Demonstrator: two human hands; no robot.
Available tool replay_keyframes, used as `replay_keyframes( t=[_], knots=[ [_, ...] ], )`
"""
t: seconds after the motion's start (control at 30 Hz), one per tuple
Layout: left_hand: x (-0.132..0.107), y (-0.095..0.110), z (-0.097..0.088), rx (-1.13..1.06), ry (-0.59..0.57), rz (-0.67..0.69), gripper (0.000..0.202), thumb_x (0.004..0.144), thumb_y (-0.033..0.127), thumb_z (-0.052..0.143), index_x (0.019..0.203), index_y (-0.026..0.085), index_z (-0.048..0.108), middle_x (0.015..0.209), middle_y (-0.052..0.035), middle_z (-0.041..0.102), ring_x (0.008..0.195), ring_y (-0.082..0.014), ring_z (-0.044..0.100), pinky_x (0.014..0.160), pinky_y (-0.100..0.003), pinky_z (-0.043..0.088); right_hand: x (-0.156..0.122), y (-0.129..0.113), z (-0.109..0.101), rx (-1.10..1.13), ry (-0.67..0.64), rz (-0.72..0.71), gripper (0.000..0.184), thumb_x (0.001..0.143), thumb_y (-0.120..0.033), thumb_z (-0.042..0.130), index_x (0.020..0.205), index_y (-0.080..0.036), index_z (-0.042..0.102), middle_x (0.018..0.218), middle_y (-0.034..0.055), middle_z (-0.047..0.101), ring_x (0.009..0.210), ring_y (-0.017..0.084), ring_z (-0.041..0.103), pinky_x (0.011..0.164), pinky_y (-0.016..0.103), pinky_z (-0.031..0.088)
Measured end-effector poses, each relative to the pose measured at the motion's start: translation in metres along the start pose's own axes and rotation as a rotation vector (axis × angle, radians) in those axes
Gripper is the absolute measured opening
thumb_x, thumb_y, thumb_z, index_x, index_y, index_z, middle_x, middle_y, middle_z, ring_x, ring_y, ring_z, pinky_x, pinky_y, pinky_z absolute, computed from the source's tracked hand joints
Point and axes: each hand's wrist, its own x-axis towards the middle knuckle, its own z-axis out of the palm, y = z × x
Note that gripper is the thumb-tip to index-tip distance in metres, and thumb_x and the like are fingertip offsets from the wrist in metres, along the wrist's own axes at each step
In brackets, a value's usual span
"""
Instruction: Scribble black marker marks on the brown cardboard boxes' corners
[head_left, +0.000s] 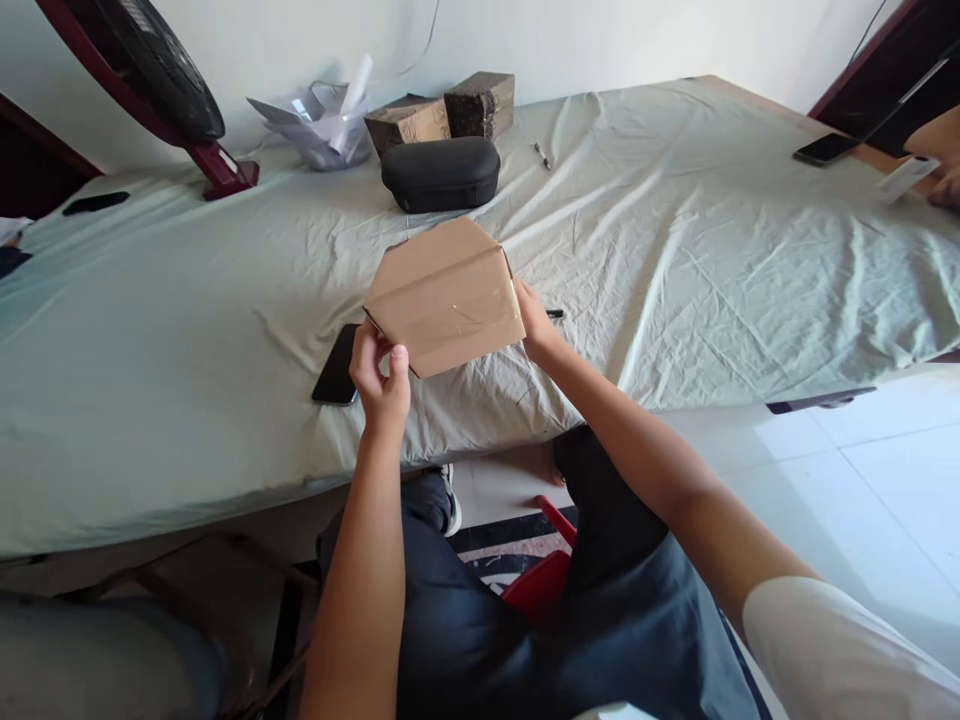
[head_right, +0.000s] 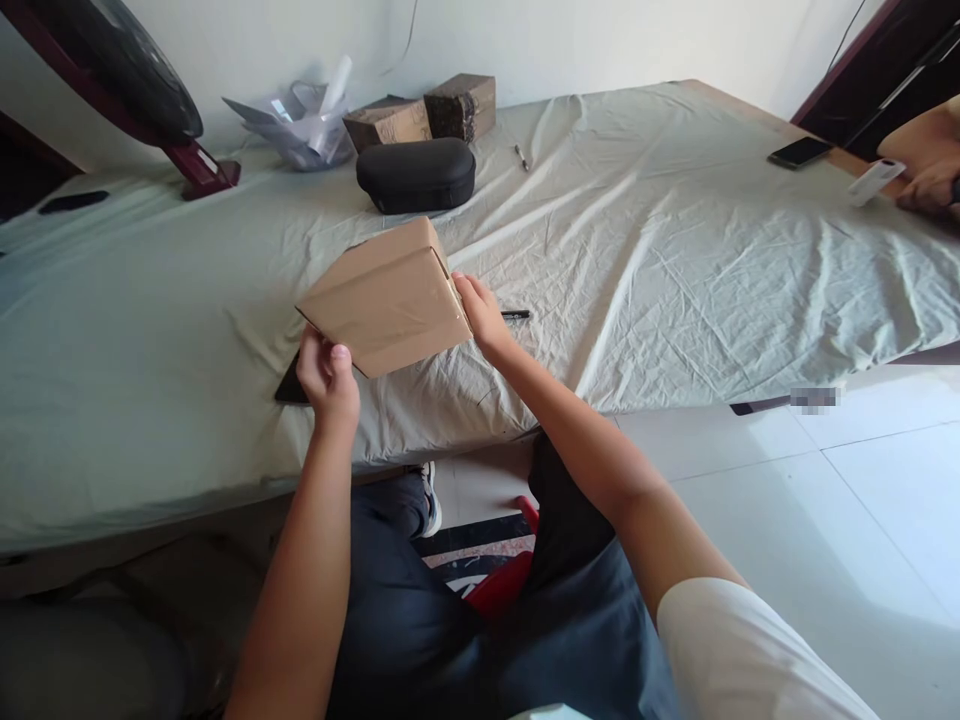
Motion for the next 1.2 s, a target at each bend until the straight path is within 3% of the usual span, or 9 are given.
replay_keyframes(
  t=[0.17, 0.27, 0.4, 0.57, 0.67, 0.77, 0.93, 1.1, 1.2],
  knots=[
    [0.001, -0.011, 0.001, -0.061, -0.063, -0.049, 0.113, 0.090, 0.070, 0.079, 0.179, 0.026, 0.025, 0.145, -0.0203, 0.070, 0.118, -0.0292, 0.077, 0.086, -0.033, 0.066, 0.006, 0.008, -0.007, 0.058, 0.054, -0.075, 0.058, 0.096, -0.080, 0.058, 0.113, -0.026, 0.072, 0.127, 0.0078, 0.075, 0.132, 0.032, 0.065, 0.124, 0.052, 0.050],
    [-0.001, -0.019, 0.002, -0.055, -0.190, -0.123, 0.100, 0.091, 0.060, 0.082, 0.173, 0.026, 0.035, 0.148, -0.0215, 0.068, 0.107, -0.0263, 0.079, 0.080, -0.032, 0.066, 0.007, 0.012, -0.011, 0.080, 0.078, -0.072, 0.075, 0.094, -0.081, 0.063, 0.150, -0.031, 0.060, 0.136, 0.0069, 0.073, 0.137, 0.033, 0.065, 0.121, 0.054, 0.054],
    [-0.003, -0.028, 0.014, -0.112, -0.206, -0.173, 0.074, 0.080, 0.047, 0.090, 0.145, 0.027, 0.061, 0.156, -0.0185, 0.061, 0.132, -0.0321, 0.069, 0.086, -0.035, 0.066, 0.002, 0.007, -0.013, 0.038, 0.043, -0.161, 0.096, 0.092, -0.083, 0.068, 0.172, -0.042, 0.034, 0.140, 0.0065, 0.068, 0.132, 0.034, 0.068, 0.115, 0.058, 0.059],
    [0.001, -0.028, 0.022, -0.469, -0.127, -0.490, 0.049, 0.080, 0.055, 0.084, 0.119, 0.030, 0.069, 0.146, -0.0113, 0.069, 0.129, -0.0307, 0.071, 0.093, -0.039, 0.064, -0.005, -0.005, -0.011, 0.018, -0.035, -0.215, 0.099, 0.091, -0.082, 0.072, 0.174, -0.043, 0.034, 0.144, 0.0074, 0.064, 0.132, 0.036, 0.070, 0.113, 0.061, 0.062],
    [0.002, -0.024, 0.019, -0.572, -0.179, -0.600, 0.069, 0.085, 0.082, 0.071, 0.133, 0.033, 0.068, 0.149, -0.0130, 0.070, 0.137, -0.0346, 0.068, 0.098, -0.046, 0.063, -0.006, -0.005, -0.010, 0.016, -0.086, -0.221, 0.099, 0.092, -0.080, 0.074, 0.175, -0.042, 0.036, 0.140, 0.0073, 0.064, 0.131, 0.035, 0.070, 0.111, 0.060, 0.064],
    [0.000, -0.026, 0.019, -0.591, -0.295, -0.544, 0.096, 0.077, 0.091, 0.075, 0.157, 0.042, 0.053, 0.164, -0.0121, 0.059, 0.153, -0.0385, 0.057, 0.108, -0.052, 0.059, -0.004, -0.001, -0.009, 0.000, -0.113, -0.246, 0.096, 0.092, -0.078, 0.075, 0.174, -0.041, 0.039, 0.135, 0.0073, 0.065, 0.127, 0.034, 0.070, 0.108, 0.059, 0.065],
    [-0.002, -0.044, 0.025, -0.541, -0.353, -0.401, 0.129, 0.065, 0.078, 0.095, 0.172, 0.047, 0.030, 0.176, -0.0136, 0.041, 0.160, -0.0422, 0.047, 0.124, -0.060, 0.048, -0.003, 0.002, -0.011, -0.061, -0.096, -0.292, 0.086, 0.093, -0.077, 0.074, 0.168, -0.040, 0.051, 0.130, 0.0077, 0.067, 0.121, 0.032, 0.067, 0.105, 0.058, 0.065],
    [0.000, -0.039, 0.024, -0.619, -0.317, -0.392, 0.130, 0.058, 0.072, 0.099, 0.170, 0.046, 0.039, 0.164, -0.0109, 0.054, 0.153, -0.0406, 0.054, 0.124, -0.058, 0.049, -0.002, 0.001, -0.009, -0.020, -0.110, -0.295, 0.084, 0.091, -0.080, 0.072, 0.165, -0.042, 0.055, 0.140, 0.0067, 0.067, 0.127, 0.032, 0.065, 0.105, 0.054, 0.064],
    [0.001, -0.018, 0.020, -0.734, -0.262, -0.450, 0.112, 0.058, 0.075, 0.094, 0.159, 0.045, 0.056, 0.152, -0.0076, 0.065, 0.145, -0.0388, 0.061, 0.115, -0.054, 0.056, 0.003, 0.001, -0.013, 0.120, -0.114, -0.154, 0.089, 0.092, -0.085, 0.062, 0.169, -0.042, 0.048, 0.142, 0.0048, 0.071, 0.131, 0.030, 0.067, 0.107, 0.053, 0.063]
  ],
)
